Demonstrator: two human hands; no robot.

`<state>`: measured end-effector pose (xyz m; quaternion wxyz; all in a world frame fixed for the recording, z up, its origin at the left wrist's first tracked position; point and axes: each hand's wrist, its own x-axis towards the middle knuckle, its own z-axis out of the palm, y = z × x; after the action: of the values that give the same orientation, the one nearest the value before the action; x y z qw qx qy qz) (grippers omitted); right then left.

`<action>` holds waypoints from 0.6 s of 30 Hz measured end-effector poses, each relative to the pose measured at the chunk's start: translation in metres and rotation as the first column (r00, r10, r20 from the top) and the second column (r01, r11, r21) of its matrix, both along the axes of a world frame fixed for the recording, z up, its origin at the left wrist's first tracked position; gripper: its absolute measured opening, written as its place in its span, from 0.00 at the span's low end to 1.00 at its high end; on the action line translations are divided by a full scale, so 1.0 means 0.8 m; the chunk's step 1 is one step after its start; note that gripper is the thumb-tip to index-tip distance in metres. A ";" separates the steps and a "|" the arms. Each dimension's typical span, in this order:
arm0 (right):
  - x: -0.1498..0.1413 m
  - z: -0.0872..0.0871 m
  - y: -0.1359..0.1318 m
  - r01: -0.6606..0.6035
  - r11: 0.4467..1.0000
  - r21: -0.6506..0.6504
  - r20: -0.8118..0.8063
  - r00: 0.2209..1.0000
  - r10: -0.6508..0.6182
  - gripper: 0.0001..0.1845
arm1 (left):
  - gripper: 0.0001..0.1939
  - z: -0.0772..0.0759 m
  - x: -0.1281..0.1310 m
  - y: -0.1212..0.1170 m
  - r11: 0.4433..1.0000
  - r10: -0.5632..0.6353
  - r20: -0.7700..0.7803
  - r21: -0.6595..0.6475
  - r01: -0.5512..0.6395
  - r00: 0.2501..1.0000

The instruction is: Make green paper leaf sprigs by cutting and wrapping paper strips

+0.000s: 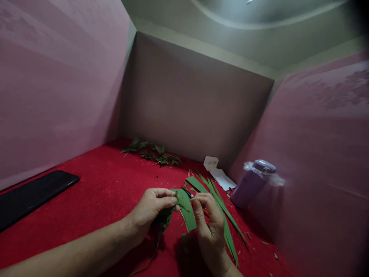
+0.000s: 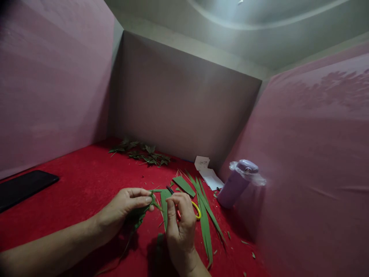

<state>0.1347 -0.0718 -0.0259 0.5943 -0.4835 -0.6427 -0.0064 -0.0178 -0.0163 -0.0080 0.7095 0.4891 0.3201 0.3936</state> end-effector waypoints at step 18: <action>-0.003 -0.009 0.002 -0.116 0.991 -0.072 0.090 0.988 0.123 0.05 | 0.11 0.003 0.000 -0.005 0.990 -0.006 -0.041 0.138 0.011 0.999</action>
<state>0.1325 -0.0701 -0.0333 0.5461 -0.4628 -0.6977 0.0278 -0.0177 -0.0207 -0.0059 0.6688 0.5465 0.3043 0.4019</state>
